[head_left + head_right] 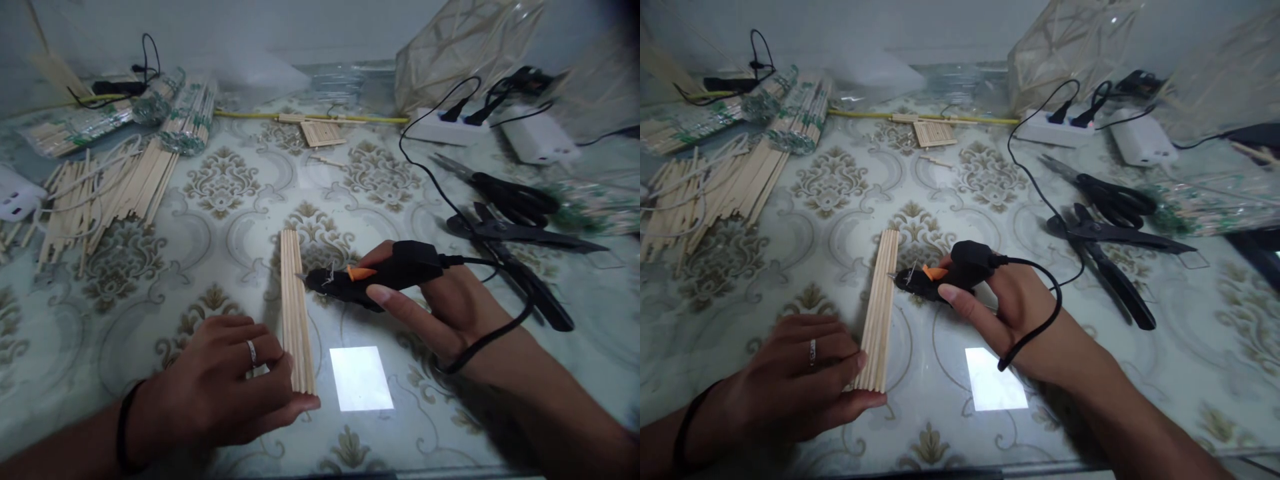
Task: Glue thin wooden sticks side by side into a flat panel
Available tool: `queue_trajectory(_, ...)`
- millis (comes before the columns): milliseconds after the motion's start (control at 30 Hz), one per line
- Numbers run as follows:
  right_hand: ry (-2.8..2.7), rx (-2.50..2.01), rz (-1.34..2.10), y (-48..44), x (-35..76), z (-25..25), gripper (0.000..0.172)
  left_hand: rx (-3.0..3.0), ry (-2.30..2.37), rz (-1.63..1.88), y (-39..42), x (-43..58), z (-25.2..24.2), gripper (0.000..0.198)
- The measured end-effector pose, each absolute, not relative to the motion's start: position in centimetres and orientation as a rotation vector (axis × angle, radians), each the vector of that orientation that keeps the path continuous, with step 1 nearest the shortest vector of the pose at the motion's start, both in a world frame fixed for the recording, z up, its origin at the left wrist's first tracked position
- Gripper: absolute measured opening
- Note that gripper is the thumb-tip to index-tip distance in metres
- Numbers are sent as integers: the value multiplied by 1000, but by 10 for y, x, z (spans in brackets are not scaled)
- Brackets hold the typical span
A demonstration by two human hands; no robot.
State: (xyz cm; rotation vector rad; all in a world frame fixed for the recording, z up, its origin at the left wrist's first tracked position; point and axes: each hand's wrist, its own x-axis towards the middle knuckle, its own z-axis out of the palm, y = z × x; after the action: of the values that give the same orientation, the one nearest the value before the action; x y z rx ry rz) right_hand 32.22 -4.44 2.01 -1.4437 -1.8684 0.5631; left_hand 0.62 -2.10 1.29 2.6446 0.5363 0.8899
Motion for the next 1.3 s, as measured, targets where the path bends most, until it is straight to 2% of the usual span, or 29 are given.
queue_trajectory(433,-1862,-1515,655,-42,323,16,36,2728,664,880,-19,6,24,26)
queue_trajectory(700,-1840,-1537,671,-40,318,32,36,2771,749,847,-20,-1,21,41)
queue_trajectory(1167,-1740,-1491,720,-53,327,19,34,2689,708,913,-16,-2,19,55)
queue_trajectory(1300,-1727,-1466,779,-54,327,21,31,2697,691,914,-14,-2,19,50)
